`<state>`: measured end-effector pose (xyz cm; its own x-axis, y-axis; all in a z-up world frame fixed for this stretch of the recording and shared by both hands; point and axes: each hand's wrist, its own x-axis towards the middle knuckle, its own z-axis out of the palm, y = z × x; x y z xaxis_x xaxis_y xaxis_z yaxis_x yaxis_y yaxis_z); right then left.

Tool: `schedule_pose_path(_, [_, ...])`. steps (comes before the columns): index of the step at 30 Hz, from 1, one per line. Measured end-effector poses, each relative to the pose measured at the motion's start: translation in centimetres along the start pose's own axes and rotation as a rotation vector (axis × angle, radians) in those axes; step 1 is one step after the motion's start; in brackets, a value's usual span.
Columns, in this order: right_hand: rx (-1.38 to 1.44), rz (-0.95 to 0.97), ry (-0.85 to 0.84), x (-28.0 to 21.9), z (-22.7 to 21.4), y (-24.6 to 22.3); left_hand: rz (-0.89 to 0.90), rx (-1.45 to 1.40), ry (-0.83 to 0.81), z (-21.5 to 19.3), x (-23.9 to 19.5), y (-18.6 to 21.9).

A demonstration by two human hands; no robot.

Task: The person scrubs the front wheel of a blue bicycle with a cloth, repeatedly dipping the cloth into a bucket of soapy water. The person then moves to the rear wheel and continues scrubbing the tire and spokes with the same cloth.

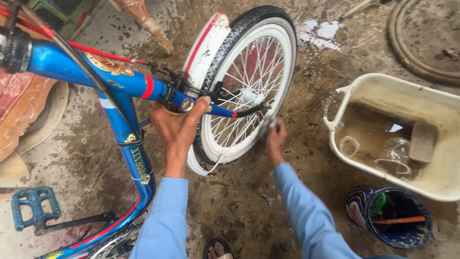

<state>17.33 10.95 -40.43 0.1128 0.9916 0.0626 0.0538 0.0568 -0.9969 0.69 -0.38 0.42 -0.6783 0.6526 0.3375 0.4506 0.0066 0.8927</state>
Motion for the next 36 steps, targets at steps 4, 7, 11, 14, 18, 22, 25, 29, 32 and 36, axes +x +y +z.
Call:
schedule_pose_path(4, [-0.323,-0.347,-0.024,3.3,1.4,2.1,0.038,0.109,0.031,0.0,0.0,0.1])
schedule_pose_path(7, [-0.434,-0.191,-0.036,-1.6,2.1,1.2,-0.013,-0.013,-0.001,0.2,0.0,0.1])
schedule_pose_path(11, [-0.314,-0.266,-0.142,-10.3,1.8,-1.2,-0.034,-0.030,-0.014,0.2,0.0,0.0])
schedule_pose_path(14, [-0.364,-0.339,-0.050,-10.3,2.0,-1.3,0.002,-0.046,-0.031,0.0,-0.1,-0.2])
schedule_pose_path(18, [-0.266,-0.245,0.083,-4.0,1.9,0.8,-0.006,-0.084,-0.049,-0.3,-0.1,0.2])
schedule_pose_path(22, [-0.349,-0.102,0.184,4.0,1.8,1.8,-0.031,-0.032,-0.064,-0.6,0.0,0.7])
schedule_pose_path(25, [-0.223,-0.083,0.224,8.6,2.3,2.0,0.003,0.033,-0.047,-0.6,0.2,0.7])
schedule_pose_path(29, [-0.467,-0.357,0.283,6.4,3.1,4.0,-0.011,0.050,-0.025,-0.4,0.1,0.4])
schedule_pose_path(32, [-0.433,-0.393,0.136,0.2,2.2,6.1,-0.005,-0.015,-0.020,-0.2,0.1,0.2])
schedule_pose_path(36, [-0.331,-0.147,-0.053,-3.5,1.4,7.7,-0.019,-0.069,-0.056,-0.2,0.3,0.2])
